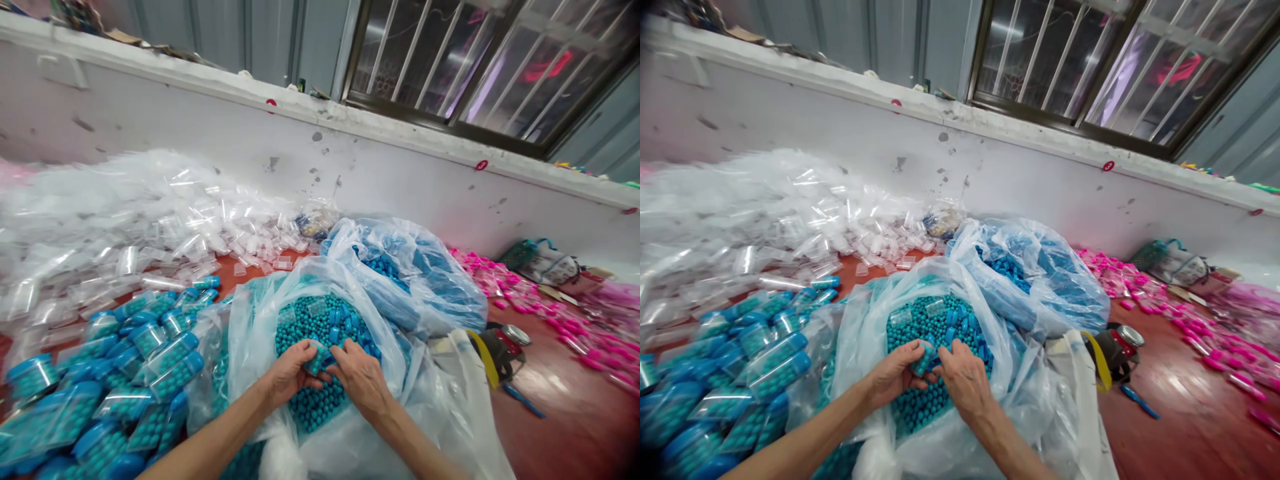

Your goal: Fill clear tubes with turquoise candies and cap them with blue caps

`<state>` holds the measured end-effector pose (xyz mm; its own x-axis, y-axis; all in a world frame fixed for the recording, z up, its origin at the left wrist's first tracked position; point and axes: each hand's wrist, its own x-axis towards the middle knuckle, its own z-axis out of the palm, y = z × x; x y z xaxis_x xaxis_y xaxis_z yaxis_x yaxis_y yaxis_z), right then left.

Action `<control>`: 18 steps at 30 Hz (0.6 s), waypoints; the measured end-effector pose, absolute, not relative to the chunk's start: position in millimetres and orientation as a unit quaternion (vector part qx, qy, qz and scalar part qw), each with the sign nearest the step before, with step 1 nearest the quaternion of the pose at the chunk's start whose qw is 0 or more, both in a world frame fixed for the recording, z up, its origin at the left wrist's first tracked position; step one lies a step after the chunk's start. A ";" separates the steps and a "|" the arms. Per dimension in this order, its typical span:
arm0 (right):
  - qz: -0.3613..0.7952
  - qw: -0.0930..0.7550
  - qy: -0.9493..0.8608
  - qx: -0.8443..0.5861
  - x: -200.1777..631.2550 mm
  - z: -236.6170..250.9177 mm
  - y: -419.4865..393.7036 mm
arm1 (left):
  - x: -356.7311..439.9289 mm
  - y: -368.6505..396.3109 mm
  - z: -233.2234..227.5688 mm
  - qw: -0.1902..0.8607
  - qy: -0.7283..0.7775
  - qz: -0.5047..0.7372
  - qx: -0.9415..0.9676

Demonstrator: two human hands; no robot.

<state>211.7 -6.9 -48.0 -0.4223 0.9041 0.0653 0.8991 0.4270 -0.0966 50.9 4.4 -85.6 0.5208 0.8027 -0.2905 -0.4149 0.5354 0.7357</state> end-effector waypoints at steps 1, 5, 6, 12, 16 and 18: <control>0.004 0.048 -0.840 -0.541 212.2 -45.7 -7.5 | 50.9 4.2 -85.1 0.817 0.317 0.370 0.308; 0.042 0.110 -0.842 -0.526 218.4 -39.5 -3.1 | 49.8 4.5 -83.0 0.813 0.309 0.373 0.324; 0.079 0.133 -0.835 -0.528 219.8 -39.4 -0.4 | 49.9 4.7 -82.5 0.808 0.310 0.375 0.332; 0.193 0.205 -0.808 -0.517 212.1 -48.1 6.8 | 55.8 0.9 -80.8 0.735 0.384 0.385 0.405; 0.244 0.228 -0.818 -0.469 208.0 -51.0 4.5 | 59.7 -3.8 -79.3 0.718 0.398 0.399 0.410; 0.253 0.267 -0.797 -0.480 211.3 -53.6 8.1 | 60.6 -4.5 -79.3 0.722 0.394 0.396 0.409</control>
<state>211.3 8.1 -53.6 -0.3972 0.8994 0.1826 0.6300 0.4118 -0.6584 60.6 -4.5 -79.3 0.3764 0.8933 -0.2457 -0.2490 0.3529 0.9019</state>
